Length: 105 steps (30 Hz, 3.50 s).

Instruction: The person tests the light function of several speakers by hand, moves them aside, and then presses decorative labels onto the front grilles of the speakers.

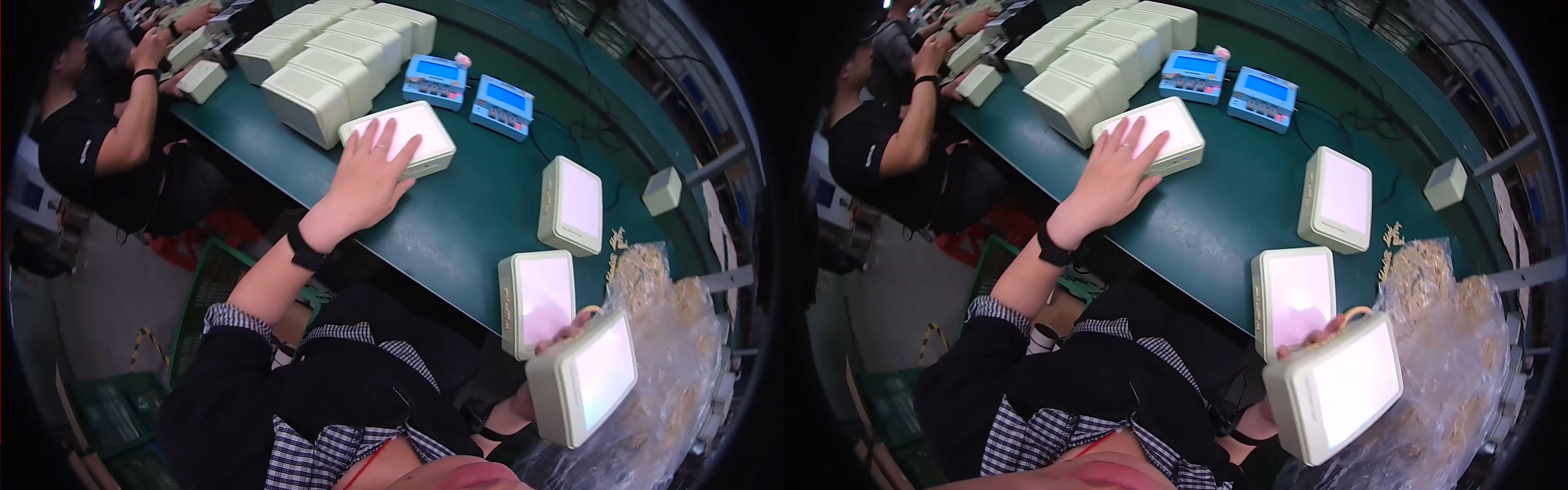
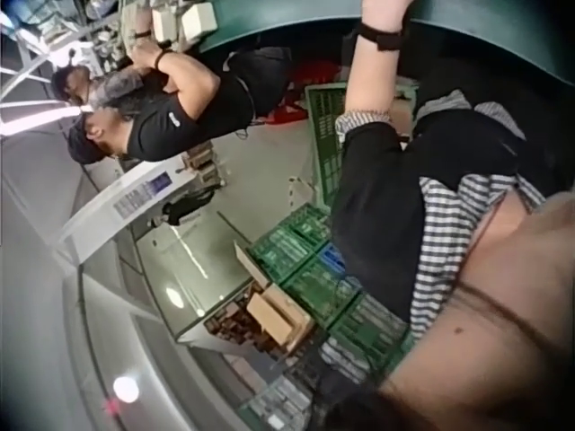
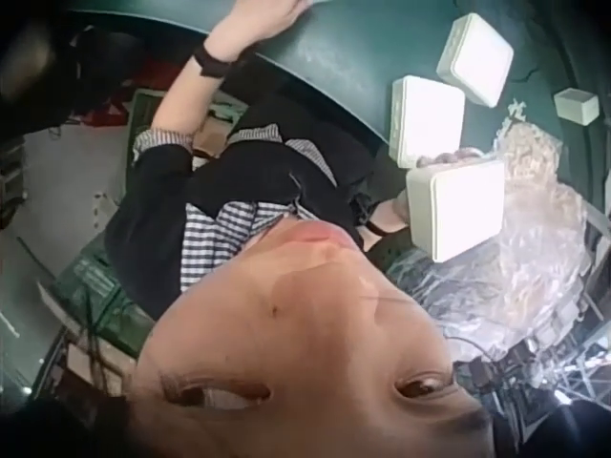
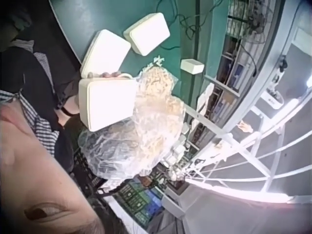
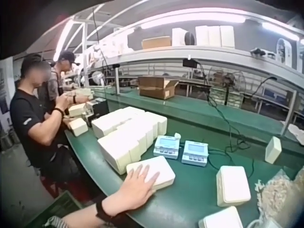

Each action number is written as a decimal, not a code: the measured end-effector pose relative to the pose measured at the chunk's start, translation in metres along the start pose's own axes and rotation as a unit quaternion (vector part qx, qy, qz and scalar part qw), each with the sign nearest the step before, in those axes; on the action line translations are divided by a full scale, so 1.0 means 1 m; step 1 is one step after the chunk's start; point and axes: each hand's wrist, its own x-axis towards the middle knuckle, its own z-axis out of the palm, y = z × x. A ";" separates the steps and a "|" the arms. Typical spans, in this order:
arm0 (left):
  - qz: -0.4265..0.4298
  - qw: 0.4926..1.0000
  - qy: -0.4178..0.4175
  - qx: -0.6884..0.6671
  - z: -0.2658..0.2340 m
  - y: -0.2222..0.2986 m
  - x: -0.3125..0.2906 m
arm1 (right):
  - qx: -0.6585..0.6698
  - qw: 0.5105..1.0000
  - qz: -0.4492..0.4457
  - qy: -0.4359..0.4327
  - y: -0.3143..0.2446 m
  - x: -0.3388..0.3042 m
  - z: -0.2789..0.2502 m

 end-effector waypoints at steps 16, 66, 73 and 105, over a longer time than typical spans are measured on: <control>0.320 0.902 -0.152 -0.246 0.000 0.214 0.141 | 0.181 0.981 0.065 0.010 -0.029 -0.017 -0.023; 0.068 0.961 0.022 -0.268 -0.039 0.046 -0.047 | -0.118 0.934 -0.321 0.105 0.099 0.028 0.000; 0.070 0.961 0.029 -0.266 -0.037 0.043 -0.046 | -0.371 0.786 -0.408 0.279 0.106 0.043 0.007; 0.102 0.961 -0.115 -0.229 -0.057 0.034 -0.045 | -0.246 0.914 -0.283 0.152 0.082 0.009 -0.039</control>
